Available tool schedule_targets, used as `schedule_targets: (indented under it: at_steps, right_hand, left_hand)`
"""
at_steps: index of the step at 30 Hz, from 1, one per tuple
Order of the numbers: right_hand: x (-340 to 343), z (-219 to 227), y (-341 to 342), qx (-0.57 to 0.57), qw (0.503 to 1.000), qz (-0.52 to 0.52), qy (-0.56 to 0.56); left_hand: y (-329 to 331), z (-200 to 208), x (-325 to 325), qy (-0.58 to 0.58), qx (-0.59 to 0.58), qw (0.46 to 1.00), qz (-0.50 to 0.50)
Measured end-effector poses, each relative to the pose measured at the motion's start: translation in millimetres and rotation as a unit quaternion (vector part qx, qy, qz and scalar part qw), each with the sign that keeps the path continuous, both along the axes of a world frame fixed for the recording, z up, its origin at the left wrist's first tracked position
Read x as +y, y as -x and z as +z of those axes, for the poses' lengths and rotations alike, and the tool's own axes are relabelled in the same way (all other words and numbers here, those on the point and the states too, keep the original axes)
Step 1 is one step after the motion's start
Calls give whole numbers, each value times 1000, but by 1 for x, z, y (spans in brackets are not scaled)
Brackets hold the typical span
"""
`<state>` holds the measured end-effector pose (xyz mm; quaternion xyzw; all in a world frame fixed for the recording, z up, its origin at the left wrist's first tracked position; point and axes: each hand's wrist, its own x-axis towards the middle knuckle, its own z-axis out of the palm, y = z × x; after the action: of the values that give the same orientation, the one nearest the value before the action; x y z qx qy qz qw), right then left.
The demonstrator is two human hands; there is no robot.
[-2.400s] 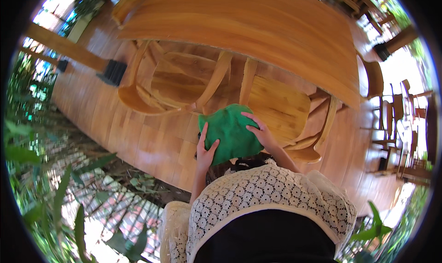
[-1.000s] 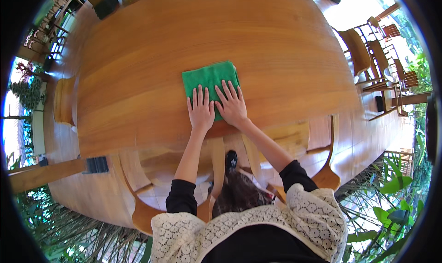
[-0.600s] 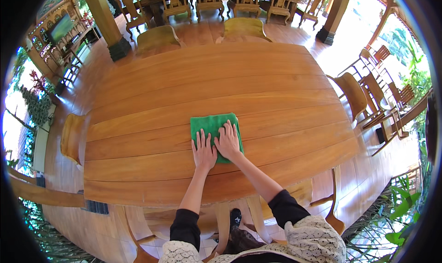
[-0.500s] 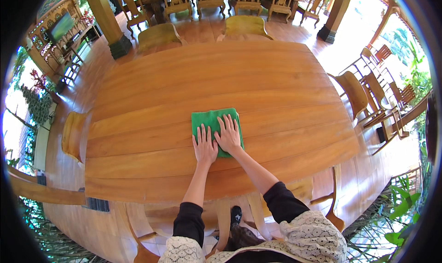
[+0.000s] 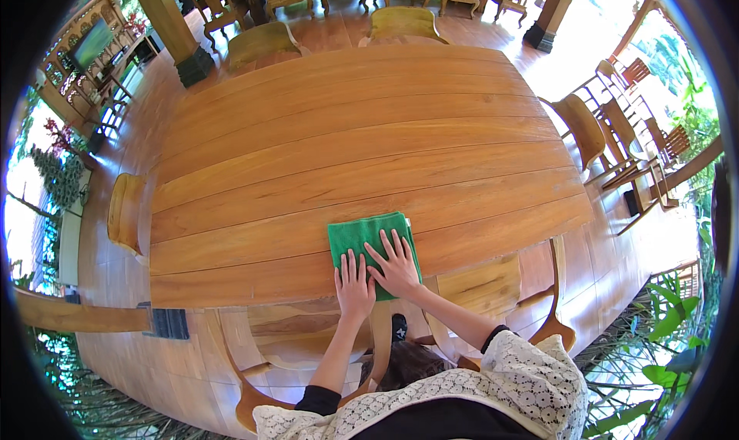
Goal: The person wipes a large wooden table with a green cloth, then rinses the cloth at an outdoor sink. Afterward, the person wipes a carved wooden chair, cleaning the seat, backrest, and legs.
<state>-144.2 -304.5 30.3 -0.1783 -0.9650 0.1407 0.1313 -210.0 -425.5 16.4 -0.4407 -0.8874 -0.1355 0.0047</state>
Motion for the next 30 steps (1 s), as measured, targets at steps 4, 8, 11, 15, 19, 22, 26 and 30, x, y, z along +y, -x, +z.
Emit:
schedule_targets:
  at_steps: [4, 8, 11, 15, 19, 22, 26, 30]
  right_hand:
    - [7, -7, 14, 2, 1000, -14, -5]
    - [27, -11, 37, 12, 999, -35, -22]
    - [51, -11, 59, 19, 999, -33, -25]
    - [92, -15, 102, 37, 998, -29, -30]
    - [152, -21, 157, 55, 996, -26, -64]
    - [186, -18, 200, 71, 995, -16, -63]
    - [224, -23, 241, 70, 995, -13, -64]
    - [241, -25, 271, 58, 996, -33, -61]
  left_hand:
    - [12, -3, 13, -15, 30, 999, 7]
    - [33, -9, 37, -29, 44, 999, 4]
    - [58, -9, 58, -5, 49, 999, 5]
    - [98, -13, 100, -16, 75, 997, 11]
    - [151, -16, 155, -37, 106, 993, 21]
    - [190, -19, 190, -44, 116, 992, 39]
    - [230, -20, 231, -43, 123, 990, 62]
    - [257, -20, 251, -28, 125, 989, 73]
